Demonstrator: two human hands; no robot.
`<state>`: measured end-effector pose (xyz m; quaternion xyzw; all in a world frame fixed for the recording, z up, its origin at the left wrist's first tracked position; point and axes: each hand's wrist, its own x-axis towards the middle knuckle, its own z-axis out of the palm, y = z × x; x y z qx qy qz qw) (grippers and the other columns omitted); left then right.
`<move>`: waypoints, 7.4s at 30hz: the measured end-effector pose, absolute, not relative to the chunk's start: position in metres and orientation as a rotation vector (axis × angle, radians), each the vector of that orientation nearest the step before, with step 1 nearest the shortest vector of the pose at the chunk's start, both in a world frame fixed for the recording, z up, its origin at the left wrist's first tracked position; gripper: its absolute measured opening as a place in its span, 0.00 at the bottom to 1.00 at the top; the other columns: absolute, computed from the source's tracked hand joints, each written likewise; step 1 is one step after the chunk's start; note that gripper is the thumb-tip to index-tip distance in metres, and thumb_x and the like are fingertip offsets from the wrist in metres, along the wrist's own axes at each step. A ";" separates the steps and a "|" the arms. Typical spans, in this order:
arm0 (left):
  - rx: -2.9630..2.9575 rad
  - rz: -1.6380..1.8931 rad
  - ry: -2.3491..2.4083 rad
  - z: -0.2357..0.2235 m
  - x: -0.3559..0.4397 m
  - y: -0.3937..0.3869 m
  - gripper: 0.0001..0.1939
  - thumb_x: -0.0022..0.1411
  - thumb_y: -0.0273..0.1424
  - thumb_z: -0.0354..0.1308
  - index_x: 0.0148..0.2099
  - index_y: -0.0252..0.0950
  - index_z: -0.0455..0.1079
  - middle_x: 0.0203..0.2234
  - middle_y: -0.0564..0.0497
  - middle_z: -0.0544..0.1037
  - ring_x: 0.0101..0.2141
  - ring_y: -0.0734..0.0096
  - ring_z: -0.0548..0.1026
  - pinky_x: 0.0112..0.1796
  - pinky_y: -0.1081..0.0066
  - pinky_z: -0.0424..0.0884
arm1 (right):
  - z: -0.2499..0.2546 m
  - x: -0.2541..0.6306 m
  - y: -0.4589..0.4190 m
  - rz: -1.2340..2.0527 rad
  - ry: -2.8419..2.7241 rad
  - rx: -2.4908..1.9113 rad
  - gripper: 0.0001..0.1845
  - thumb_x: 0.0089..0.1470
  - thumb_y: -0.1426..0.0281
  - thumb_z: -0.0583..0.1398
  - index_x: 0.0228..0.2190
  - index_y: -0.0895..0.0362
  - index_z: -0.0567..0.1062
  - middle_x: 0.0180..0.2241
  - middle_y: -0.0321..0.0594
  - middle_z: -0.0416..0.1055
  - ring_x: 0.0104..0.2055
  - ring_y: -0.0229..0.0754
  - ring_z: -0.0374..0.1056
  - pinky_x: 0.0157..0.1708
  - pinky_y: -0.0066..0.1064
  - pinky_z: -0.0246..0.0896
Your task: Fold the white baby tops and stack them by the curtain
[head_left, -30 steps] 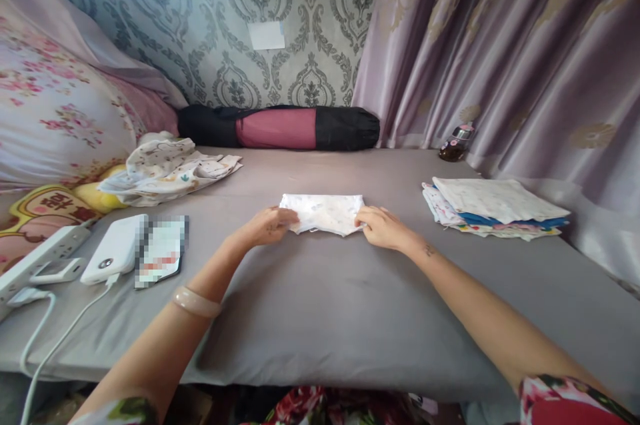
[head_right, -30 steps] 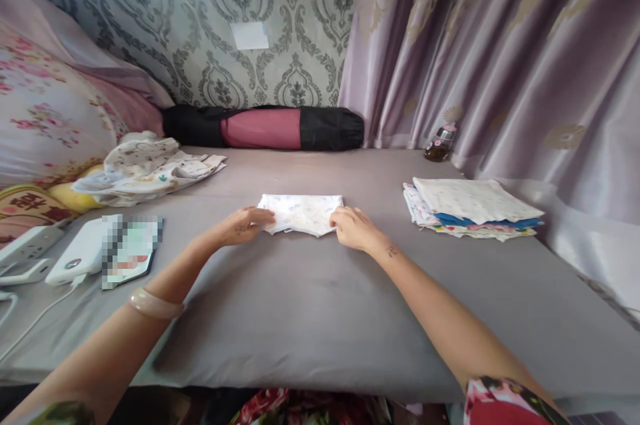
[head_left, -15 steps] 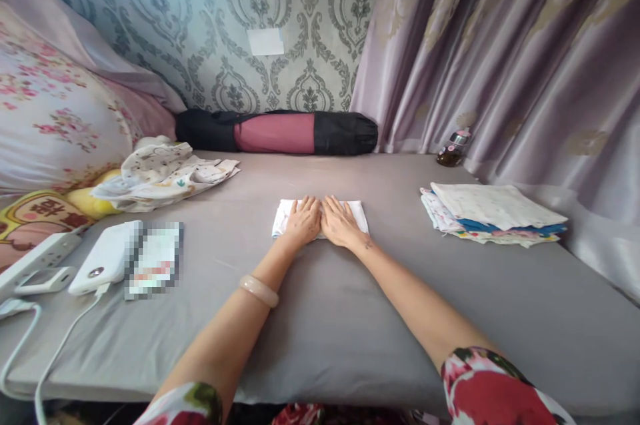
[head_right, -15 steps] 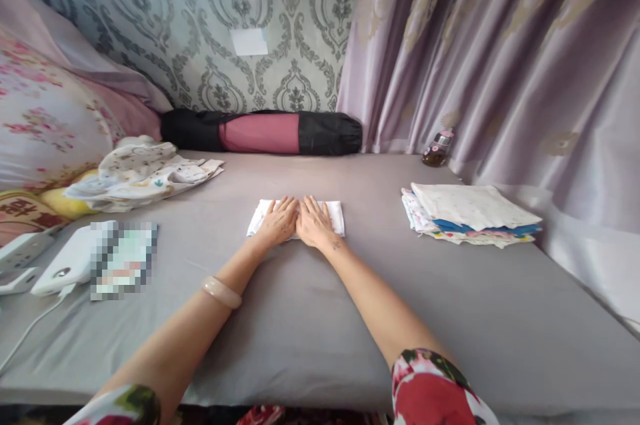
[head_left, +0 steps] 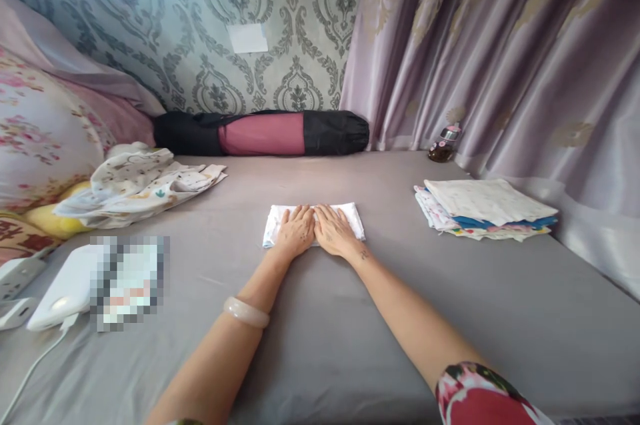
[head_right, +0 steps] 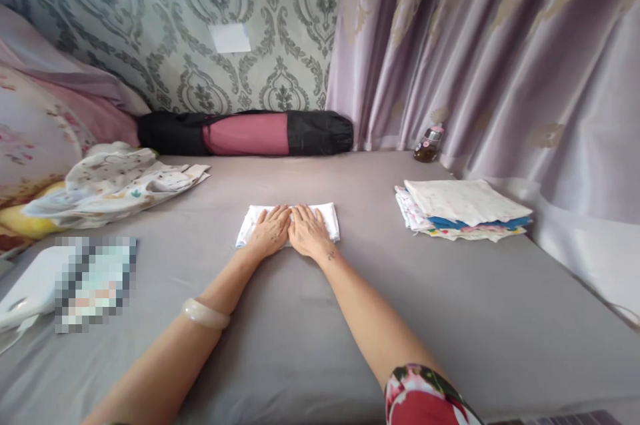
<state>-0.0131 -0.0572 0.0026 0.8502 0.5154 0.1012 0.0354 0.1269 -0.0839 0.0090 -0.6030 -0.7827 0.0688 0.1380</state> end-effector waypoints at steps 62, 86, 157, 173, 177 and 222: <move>2.616 0.331 1.719 0.006 -0.021 -0.065 0.27 0.72 0.39 0.36 0.66 0.35 0.59 0.64 0.43 0.64 0.64 0.54 0.59 0.62 0.50 0.53 | 0.019 0.123 -0.093 0.193 -2.163 -1.885 0.30 0.66 0.65 0.41 0.65 0.64 0.56 0.67 0.49 0.52 0.69 0.48 0.45 0.67 0.49 0.33; 2.528 0.496 2.011 0.002 -0.033 -0.061 0.30 0.71 0.40 0.33 0.64 0.30 0.62 0.63 0.38 0.64 0.65 0.52 0.56 0.64 0.47 0.48 | 0.016 0.142 -0.086 0.076 -2.013 -2.094 0.32 0.64 0.66 0.41 0.64 0.70 0.55 0.68 0.53 0.47 0.70 0.51 0.40 0.67 0.48 0.27; 1.814 1.007 1.951 0.002 -0.096 -0.052 0.18 0.63 0.26 0.50 0.54 0.31 0.70 0.49 0.39 0.77 0.52 0.59 0.73 0.54 0.61 0.67 | 0.014 0.073 -0.069 0.077 -2.285 -1.846 0.29 0.65 0.65 0.46 0.63 0.64 0.61 0.66 0.52 0.53 0.69 0.54 0.45 0.66 0.49 0.35; 1.751 1.052 1.914 0.004 -0.097 -0.054 0.18 0.63 0.25 0.49 0.54 0.30 0.70 0.49 0.39 0.77 0.52 0.60 0.73 0.54 0.62 0.67 | 0.010 0.039 -0.063 0.169 -2.316 -1.787 0.33 0.66 0.63 0.44 0.65 0.69 0.55 0.67 0.53 0.50 0.70 0.49 0.42 0.67 0.42 0.28; 1.772 1.084 1.906 0.003 -0.097 -0.053 0.19 0.63 0.24 0.46 0.53 0.32 0.70 0.50 0.39 0.77 0.54 0.59 0.72 0.56 0.59 0.66 | 0.015 0.040 -0.062 0.206 -2.331 -1.775 0.32 0.65 0.64 0.44 0.64 0.71 0.56 0.67 0.54 0.51 0.69 0.51 0.44 0.67 0.44 0.31; 2.457 0.437 1.642 0.012 -0.063 -0.079 0.23 0.71 0.35 0.42 0.64 0.40 0.61 0.64 0.42 0.63 0.66 0.55 0.55 0.63 0.46 0.49 | 0.023 0.089 -0.074 0.201 -2.130 -1.886 0.31 0.66 0.64 0.42 0.65 0.66 0.53 0.69 0.55 0.45 0.70 0.53 0.38 0.66 0.52 0.33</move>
